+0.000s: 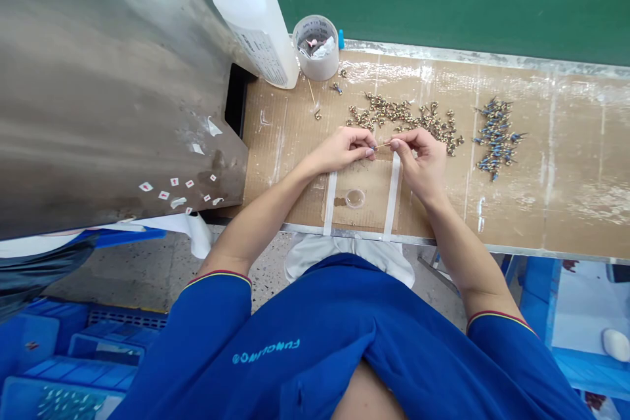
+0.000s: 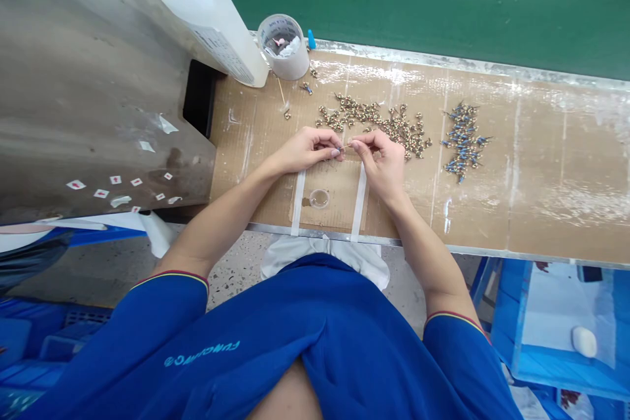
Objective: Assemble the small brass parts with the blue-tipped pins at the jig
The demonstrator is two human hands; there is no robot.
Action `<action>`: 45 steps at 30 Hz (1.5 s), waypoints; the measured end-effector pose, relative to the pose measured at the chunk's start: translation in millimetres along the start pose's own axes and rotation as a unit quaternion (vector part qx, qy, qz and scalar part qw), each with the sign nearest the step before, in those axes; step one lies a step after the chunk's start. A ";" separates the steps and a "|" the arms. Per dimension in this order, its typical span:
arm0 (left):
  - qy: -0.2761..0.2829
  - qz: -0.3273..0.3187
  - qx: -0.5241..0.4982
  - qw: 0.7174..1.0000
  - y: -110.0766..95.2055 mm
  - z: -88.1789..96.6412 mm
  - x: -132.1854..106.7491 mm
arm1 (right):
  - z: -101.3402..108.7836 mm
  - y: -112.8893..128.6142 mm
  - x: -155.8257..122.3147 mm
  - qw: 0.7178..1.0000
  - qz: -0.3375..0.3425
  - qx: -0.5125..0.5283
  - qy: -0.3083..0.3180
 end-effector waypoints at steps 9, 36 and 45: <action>-0.001 -0.008 0.009 1.000 -3.8 0.6 0.2 | -1.3 3.6 -0.4 0.999 0.022 -0.036 0.023; -0.003 -0.001 0.014 1.000 -2.9 1.2 0.2 | -4.0 2.7 -0.7 0.999 0.006 -0.025 0.036; -0.005 -0.007 0.020 1.000 -2.5 1.0 0.5 | -3.7 5.7 -1.3 0.999 0.021 -0.028 0.027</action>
Point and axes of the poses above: each hand's wrist, its own x-axis towards the middle knuckle, its own z-axis out of the back of the hand, y = z × x, the point moved 9 cm from there along x, towards the middle knuckle, and after that the axes turned 6 degrees about -y, right-handed, at the moved point
